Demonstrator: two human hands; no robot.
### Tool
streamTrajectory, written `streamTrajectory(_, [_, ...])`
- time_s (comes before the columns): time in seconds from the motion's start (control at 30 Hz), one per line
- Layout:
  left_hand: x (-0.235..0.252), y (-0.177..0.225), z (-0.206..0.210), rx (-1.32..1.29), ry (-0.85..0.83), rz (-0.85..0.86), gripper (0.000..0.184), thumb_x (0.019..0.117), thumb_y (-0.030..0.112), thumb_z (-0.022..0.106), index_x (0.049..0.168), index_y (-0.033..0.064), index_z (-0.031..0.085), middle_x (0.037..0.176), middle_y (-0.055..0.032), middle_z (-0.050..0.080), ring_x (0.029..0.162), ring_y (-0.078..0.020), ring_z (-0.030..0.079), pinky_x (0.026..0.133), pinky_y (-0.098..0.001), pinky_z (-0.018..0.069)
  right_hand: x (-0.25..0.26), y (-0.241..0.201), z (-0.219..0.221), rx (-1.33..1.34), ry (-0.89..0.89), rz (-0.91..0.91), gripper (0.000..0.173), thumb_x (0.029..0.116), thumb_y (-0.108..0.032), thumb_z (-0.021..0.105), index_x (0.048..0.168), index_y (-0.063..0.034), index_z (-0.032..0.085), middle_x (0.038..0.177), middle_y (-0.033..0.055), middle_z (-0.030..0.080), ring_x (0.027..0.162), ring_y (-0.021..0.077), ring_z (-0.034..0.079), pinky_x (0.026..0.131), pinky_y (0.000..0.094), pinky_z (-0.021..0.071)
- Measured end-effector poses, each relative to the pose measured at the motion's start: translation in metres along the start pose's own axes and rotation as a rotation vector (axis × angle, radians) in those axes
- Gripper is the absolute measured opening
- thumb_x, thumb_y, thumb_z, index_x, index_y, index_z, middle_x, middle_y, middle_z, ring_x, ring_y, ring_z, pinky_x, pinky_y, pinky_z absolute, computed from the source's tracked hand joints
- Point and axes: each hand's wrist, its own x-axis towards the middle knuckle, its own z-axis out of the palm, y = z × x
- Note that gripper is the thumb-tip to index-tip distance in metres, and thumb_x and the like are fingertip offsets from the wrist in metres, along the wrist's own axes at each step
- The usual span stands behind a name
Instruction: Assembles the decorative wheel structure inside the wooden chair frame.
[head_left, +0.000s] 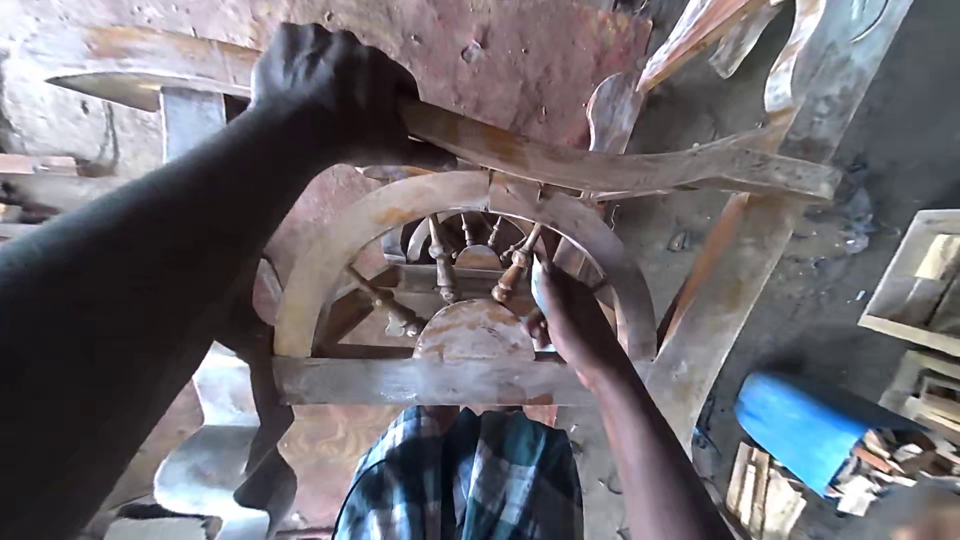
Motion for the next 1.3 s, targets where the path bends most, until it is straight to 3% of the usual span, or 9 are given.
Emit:
streamTrajectory(0.3, [0.002, 0.0, 0.003, 0.009, 0.017, 0.019, 0.092, 0.0543, 0.1, 0.052, 0.101, 0.0232, 0.071, 0.091, -0.0188, 0.072, 0.09, -0.0463, 0.069, 0.073, -0.0732, 0.0478, 0.014, -0.004, 0.003, -0.063, 0.015, -0.044, 0.049, 0.1115, -0.047, 0.032, 0.117, -0.0095, 0.064, 0.074, 0.0087, 0.06, 0.053, 0.019, 0.059, 0.054, 0.0388, 0.0552])
streamTrajectory(0.4, [-0.013, 0.006, -0.002, -0.05, 0.199, 0.116, 0.093, 0.0651, 0.091, 0.06, 0.127, 0.0222, 0.067, 0.124, -0.0143, 0.069, 0.121, -0.0396, 0.062, 0.105, -0.066, 0.0387, -0.006, -0.008, 0.004, -0.158, 0.085, -0.092, 0.049, 0.1099, -0.052, 0.033, 0.122, -0.0144, 0.063, 0.074, 0.0087, 0.06, 0.051, 0.0196, 0.054, 0.048, 0.0389, 0.0486])
streamTrajectory(0.47, [-0.044, 0.025, 0.009, -0.217, 0.357, 0.141, 0.087, 0.0766, 0.074, 0.068, 0.142, 0.0177, 0.056, 0.146, -0.0201, 0.051, 0.138, -0.0458, 0.042, 0.113, -0.0677, 0.0245, -0.027, 0.003, 0.009, -0.27, 0.166, -0.21, 0.047, 0.1107, -0.043, 0.039, 0.148, -0.0193, 0.055, 0.102, 0.0043, 0.07, 0.074, 0.0159, 0.066, 0.064, 0.0392, 0.0562])
streamTrajectory(0.5, [-0.07, 0.045, 0.02, -0.304, 0.429, 0.129, 0.077, 0.0829, 0.063, 0.069, 0.141, 0.0149, 0.056, 0.147, -0.0241, 0.048, 0.137, -0.0494, 0.04, 0.11, -0.0707, 0.026, -0.033, 0.008, 0.013, -0.347, 0.161, -0.26, 0.049, 0.1112, -0.036, 0.04, 0.156, -0.0178, 0.045, 0.138, 0.0023, 0.064, 0.106, 0.0159, 0.069, 0.088, 0.0421, 0.0583])
streamTrajectory(0.57, [-0.123, 0.093, 0.051, -0.401, 0.51, 0.085, 0.052, 0.0903, 0.049, 0.066, 0.127, 0.0122, 0.066, 0.134, -0.0236, 0.058, 0.128, -0.0488, 0.05, 0.101, -0.0721, 0.0353, -0.028, 0.021, 0.024, -0.475, 0.222, -0.402, 0.051, 0.1094, -0.026, 0.043, 0.159, -0.0123, 0.039, 0.161, 0.0047, 0.044, 0.13, 0.0193, 0.06, 0.102, 0.0443, 0.0543])
streamTrajectory(0.67, [-0.164, 0.145, 0.094, -0.455, 0.35, -0.009, 0.036, 0.0969, 0.041, 0.058, 0.123, 0.0188, 0.071, 0.141, -0.0058, 0.061, 0.136, -0.0303, 0.051, 0.107, -0.064, 0.0352, -0.022, 0.041, 0.029, -0.556, 0.305, -0.608, 0.053, 0.104, -0.018, 0.05, 0.157, -0.0154, 0.044, 0.161, 0.0015, 0.044, 0.135, 0.0171, 0.056, 0.105, 0.0406, 0.0531])
streamTrajectory(0.93, [-0.155, 0.179, 0.124, -0.461, 0.373, -0.162, 0.046, 0.1001, 0.03, 0.052, 0.138, 0.0046, 0.056, 0.102, -0.0065, 0.077, 0.109, -0.0203, 0.072, 0.128, -0.0502, 0.0176, 0.016, 0.004, 0.005, -0.89, 0.142, -0.685, 0.052, 0.1056, -0.025, 0.053, 0.157, -0.0196, 0.046, 0.143, 0.0058, 0.063, 0.097, 0.0283, 0.074, 0.074, 0.0535, 0.059])
streamTrajectory(1.1, [-0.154, 0.178, 0.125, -0.621, 0.523, -0.157, 0.036, 0.0959, 0.031, 0.061, 0.123, 0.0075, 0.061, 0.082, 0.0012, 0.073, 0.086, -0.0125, 0.072, 0.125, -0.0485, 0.026, -0.002, 0.013, -0.011, -0.877, 0.129, -0.662, 0.048, 0.1093, -0.038, 0.044, 0.157, -0.0292, 0.044, 0.142, -0.0009, 0.063, 0.1, 0.0227, 0.073, 0.08, 0.0523, 0.0605])
streamTrajectory(1.3, [-0.156, 0.179, 0.129, -0.639, 0.554, -0.201, 0.051, 0.0939, 0.031, 0.061, 0.136, 0.0033, 0.056, 0.086, -0.0027, 0.075, 0.091, -0.0139, 0.073, 0.127, -0.043, 0.0236, 0.009, -0.001, -0.001, -0.984, 0.111, -0.666, 0.047, 0.1089, -0.041, 0.045, 0.153, -0.0259, 0.05, 0.143, 0.0007, 0.063, 0.103, 0.0263, 0.073, 0.081, 0.0552, 0.0585])
